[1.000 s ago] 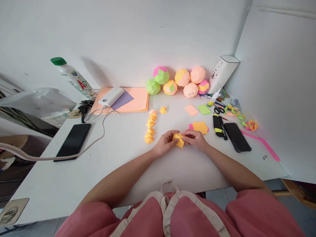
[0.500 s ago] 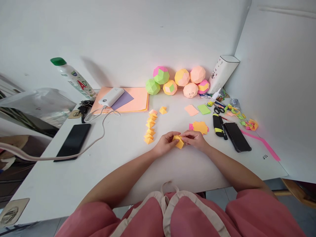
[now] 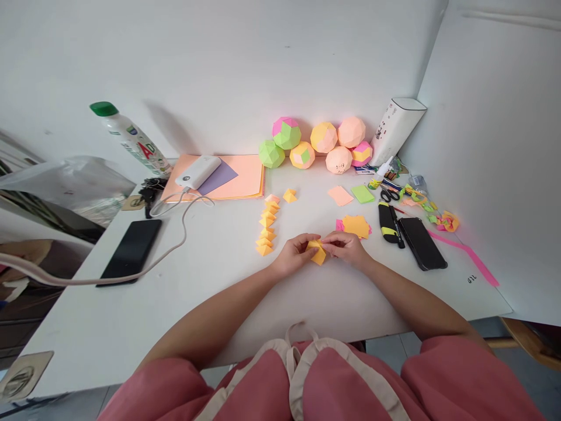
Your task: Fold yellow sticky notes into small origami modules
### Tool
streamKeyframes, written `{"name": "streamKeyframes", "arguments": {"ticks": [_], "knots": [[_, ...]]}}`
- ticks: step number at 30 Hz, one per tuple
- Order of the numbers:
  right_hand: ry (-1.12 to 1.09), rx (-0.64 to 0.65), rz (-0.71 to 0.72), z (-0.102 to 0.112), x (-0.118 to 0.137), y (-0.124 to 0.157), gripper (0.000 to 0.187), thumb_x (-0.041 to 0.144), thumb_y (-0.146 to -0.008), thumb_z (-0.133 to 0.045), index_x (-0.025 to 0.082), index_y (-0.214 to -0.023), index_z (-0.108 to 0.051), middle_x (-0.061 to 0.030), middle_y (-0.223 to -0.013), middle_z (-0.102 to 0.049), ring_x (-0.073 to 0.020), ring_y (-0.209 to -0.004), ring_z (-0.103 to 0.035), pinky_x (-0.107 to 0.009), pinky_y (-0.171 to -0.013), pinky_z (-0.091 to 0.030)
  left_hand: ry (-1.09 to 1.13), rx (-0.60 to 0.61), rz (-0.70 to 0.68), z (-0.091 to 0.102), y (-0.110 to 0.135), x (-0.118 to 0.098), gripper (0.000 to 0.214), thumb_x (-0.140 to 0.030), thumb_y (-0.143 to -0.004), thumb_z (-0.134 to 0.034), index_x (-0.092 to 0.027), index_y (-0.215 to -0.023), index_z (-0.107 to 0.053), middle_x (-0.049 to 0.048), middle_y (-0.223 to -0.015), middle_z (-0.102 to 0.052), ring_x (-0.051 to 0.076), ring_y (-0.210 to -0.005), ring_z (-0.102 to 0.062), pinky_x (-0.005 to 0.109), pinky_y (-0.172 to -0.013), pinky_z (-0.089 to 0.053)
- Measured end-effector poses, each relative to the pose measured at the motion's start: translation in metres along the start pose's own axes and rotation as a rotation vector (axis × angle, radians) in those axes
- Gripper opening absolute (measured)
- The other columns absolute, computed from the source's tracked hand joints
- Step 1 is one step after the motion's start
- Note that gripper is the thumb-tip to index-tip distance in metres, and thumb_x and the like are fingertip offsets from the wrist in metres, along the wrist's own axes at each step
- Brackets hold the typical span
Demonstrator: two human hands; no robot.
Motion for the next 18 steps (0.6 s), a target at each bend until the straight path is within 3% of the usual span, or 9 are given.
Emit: {"name": "streamKeyframes", "arguments": {"ticks": [18], "knots": [[0.088,-0.007,0.035,-0.0012,0.001,0.0007,0.017,0.035,-0.073,-0.066,0.019,-0.081,-0.069,-0.0038,-0.074,-0.062,-0.012,-0.059,-0.054,-0.025,-0.049,-0.046,0.018,-0.02,0.006,-0.0001,-0.0002,-0.0009,0.04,-0.038,-0.071,-0.066,-0.018,-0.104,-0.058,0.0052,-0.092,-0.062,0.015,-0.08,-0.058,0.029,-0.07,-0.046]]}}
Point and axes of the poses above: each hand's wrist, its own y-axis away from the middle knuckle, its own z-axis out of the back of the hand, x = y × z, the point moved 6 cm from there along -y, towards the middle knuckle
